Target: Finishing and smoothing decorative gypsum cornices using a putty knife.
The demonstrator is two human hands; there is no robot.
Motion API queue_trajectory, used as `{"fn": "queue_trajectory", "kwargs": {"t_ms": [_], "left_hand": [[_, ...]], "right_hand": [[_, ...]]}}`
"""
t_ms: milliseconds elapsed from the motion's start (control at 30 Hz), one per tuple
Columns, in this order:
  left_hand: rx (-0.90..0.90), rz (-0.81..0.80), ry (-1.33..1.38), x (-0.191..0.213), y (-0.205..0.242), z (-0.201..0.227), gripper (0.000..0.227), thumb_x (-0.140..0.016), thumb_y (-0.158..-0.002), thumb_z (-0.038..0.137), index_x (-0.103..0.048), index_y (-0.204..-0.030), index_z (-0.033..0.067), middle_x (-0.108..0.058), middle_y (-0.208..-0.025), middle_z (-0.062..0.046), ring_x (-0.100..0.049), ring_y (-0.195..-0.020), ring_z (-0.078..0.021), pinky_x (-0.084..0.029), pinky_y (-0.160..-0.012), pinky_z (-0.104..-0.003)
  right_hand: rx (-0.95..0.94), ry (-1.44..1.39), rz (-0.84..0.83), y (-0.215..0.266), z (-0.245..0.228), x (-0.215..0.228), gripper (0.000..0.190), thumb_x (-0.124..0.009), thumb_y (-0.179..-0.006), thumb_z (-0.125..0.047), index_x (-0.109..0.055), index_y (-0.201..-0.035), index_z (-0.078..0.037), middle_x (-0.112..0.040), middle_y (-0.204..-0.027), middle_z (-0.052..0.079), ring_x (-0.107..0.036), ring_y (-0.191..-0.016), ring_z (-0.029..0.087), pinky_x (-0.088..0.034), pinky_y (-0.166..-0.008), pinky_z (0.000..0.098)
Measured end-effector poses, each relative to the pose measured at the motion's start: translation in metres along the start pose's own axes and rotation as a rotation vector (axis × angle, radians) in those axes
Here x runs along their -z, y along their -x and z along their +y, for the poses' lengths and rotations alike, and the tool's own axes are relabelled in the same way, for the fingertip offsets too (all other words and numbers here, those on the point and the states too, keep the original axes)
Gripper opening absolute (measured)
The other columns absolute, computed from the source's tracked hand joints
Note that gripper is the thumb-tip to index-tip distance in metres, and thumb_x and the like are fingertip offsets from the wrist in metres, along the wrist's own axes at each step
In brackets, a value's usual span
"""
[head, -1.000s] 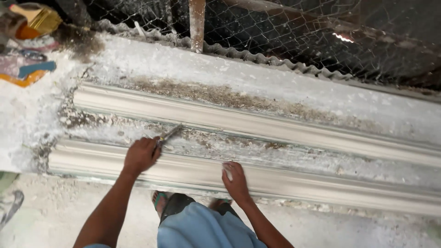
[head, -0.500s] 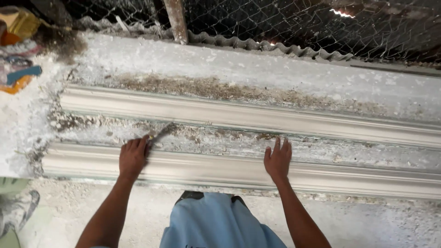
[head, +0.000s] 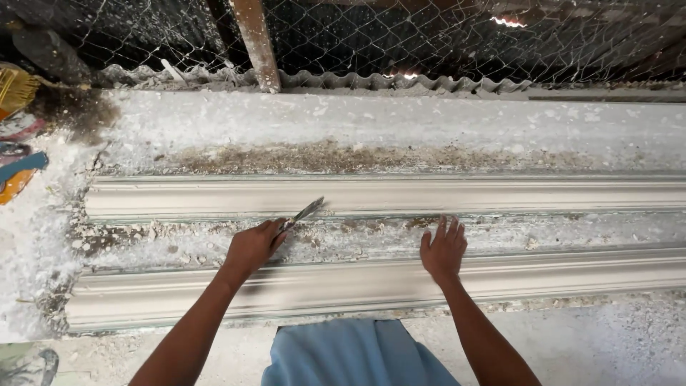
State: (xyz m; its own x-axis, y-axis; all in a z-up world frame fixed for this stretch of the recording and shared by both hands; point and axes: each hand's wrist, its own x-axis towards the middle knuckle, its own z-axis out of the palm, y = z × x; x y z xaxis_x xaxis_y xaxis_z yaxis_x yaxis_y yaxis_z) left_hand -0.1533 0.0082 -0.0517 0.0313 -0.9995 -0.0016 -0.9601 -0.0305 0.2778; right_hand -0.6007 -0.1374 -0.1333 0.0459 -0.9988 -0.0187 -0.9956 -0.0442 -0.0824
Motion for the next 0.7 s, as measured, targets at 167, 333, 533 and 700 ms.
{"fn": "queue_trajectory", "kwargs": {"t_ms": [167,333,533,700], "left_hand": [[-0.035,-0.145,0.088,0.002,-0.034,-0.025,0.040,-0.049,-0.102,0.046,-0.061,-0.133,0.0237,-0.074,-0.108,-0.009,-0.075,-0.089,-0.0405,-0.061,-0.077,-0.057],[0.007,-0.384,0.072,0.034,-0.037,-0.030,0.044,-0.046,-0.102,0.048,-0.061,-0.135,0.0236,-0.076,-0.110,-0.008,-0.075,-0.098,-0.0392,-0.061,-0.088,-0.057],[0.035,-0.394,0.122,0.029,-0.052,-0.003,0.040,-0.045,-0.103,0.048,-0.057,-0.135,0.0267,-0.076,-0.106,-0.008,-0.075,-0.098,-0.0381,-0.060,-0.087,-0.057],[0.063,-0.403,0.130,0.032,-0.043,-0.009,0.039,-0.046,-0.103,0.048,-0.058,-0.133,0.0248,-0.076,-0.106,-0.010,-0.075,-0.097,-0.0383,-0.061,-0.085,-0.056]], "right_hand": [[-0.042,-0.030,-0.001,0.000,-0.006,0.014,0.069,-0.045,-0.100,-0.042,-0.034,-0.161,-0.011,-0.032,-0.163,0.024,-0.029,-0.152,0.044,-0.030,-0.118,0.0594],[-0.085,-0.043,-0.070,0.001,-0.015,0.027,0.069,-0.044,-0.100,-0.041,-0.035,-0.161,-0.011,-0.030,-0.164,0.022,-0.025,-0.155,0.041,-0.026,-0.121,0.0560],[-0.090,-0.044,-0.055,0.002,-0.019,0.033,0.069,-0.047,-0.099,-0.040,-0.035,-0.161,-0.011,-0.033,-0.163,0.022,-0.027,-0.154,0.041,-0.027,-0.120,0.0570],[-0.074,-0.040,-0.032,0.004,-0.021,0.036,0.068,-0.048,-0.099,-0.039,-0.037,-0.160,-0.010,-0.035,-0.162,0.023,-0.029,-0.153,0.041,-0.029,-0.119,0.0566]]}}
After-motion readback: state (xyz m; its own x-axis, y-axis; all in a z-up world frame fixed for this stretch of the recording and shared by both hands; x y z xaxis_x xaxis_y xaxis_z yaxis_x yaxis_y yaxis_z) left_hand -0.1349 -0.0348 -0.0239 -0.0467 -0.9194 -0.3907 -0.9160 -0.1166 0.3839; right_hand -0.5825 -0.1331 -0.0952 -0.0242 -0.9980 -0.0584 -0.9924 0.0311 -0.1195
